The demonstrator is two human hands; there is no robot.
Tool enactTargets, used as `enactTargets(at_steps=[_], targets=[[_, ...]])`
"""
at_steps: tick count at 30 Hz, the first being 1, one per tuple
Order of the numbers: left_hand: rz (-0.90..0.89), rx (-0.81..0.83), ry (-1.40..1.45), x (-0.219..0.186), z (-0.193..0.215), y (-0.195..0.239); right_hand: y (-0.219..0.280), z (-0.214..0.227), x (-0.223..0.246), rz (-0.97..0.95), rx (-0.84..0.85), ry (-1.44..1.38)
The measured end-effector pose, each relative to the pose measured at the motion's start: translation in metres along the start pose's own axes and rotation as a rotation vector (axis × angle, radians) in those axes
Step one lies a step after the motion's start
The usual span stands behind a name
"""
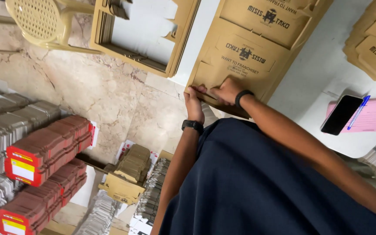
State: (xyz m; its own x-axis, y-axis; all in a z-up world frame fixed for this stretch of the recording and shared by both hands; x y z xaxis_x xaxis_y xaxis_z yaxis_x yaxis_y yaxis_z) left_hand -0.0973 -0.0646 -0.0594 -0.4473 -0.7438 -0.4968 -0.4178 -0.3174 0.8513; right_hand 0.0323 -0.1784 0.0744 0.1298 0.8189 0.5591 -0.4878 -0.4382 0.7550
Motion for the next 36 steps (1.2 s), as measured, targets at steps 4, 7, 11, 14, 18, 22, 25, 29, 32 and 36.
enactTargets(at_steps=[4,7,11,14,18,22,25,29,32,36], targets=[[-0.048,-0.008,0.024,0.002,-0.006,-0.009,-0.017,-0.002,-0.013,-0.007,0.048,0.065],[-0.002,-0.053,0.080,0.024,-0.001,-0.008,-0.015,-0.006,-0.022,-0.049,0.042,0.036],[0.104,0.014,0.085,0.013,-0.012,-0.001,-0.027,-0.001,-0.019,-0.082,0.047,0.030],[0.262,0.071,0.129,0.008,-0.014,0.005,-0.029,-0.007,-0.024,-0.103,0.042,-0.001],[0.403,0.125,0.210,-0.037,-0.023,0.044,-0.024,0.002,-0.009,-0.102,0.067,0.050],[0.216,0.068,0.180,-0.037,-0.024,0.022,-0.043,-0.002,-0.032,-0.021,-0.015,-0.038],[0.102,-0.111,-0.190,-0.062,-0.014,0.034,-0.029,0.004,-0.021,-0.024,0.076,0.036],[-0.015,-0.248,-0.874,-0.080,0.003,0.002,-0.037,-0.003,-0.044,-0.015,0.075,-0.057],[-0.035,-0.161,-1.342,-0.076,0.007,-0.036,-0.035,-0.018,-0.074,0.016,0.052,-0.147],[-0.049,0.026,-1.631,-0.097,-0.016,-0.023,0.006,-0.028,-0.121,0.082,-0.456,-0.349]])
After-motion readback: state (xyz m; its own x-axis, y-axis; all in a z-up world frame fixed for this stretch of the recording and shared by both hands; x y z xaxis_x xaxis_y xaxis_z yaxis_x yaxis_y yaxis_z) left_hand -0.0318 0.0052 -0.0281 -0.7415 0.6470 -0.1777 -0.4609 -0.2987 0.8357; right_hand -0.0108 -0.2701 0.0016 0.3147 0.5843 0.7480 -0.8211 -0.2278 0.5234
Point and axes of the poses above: each hand's wrist, its own y-axis away from the middle knuckle, its own z-axis out of the back of the hand, x = y × z, the point moved 1 cm from there along -y, towards the middle knuckle, and after that the axes turned 13 degrees about z, right-handed, at the moved point
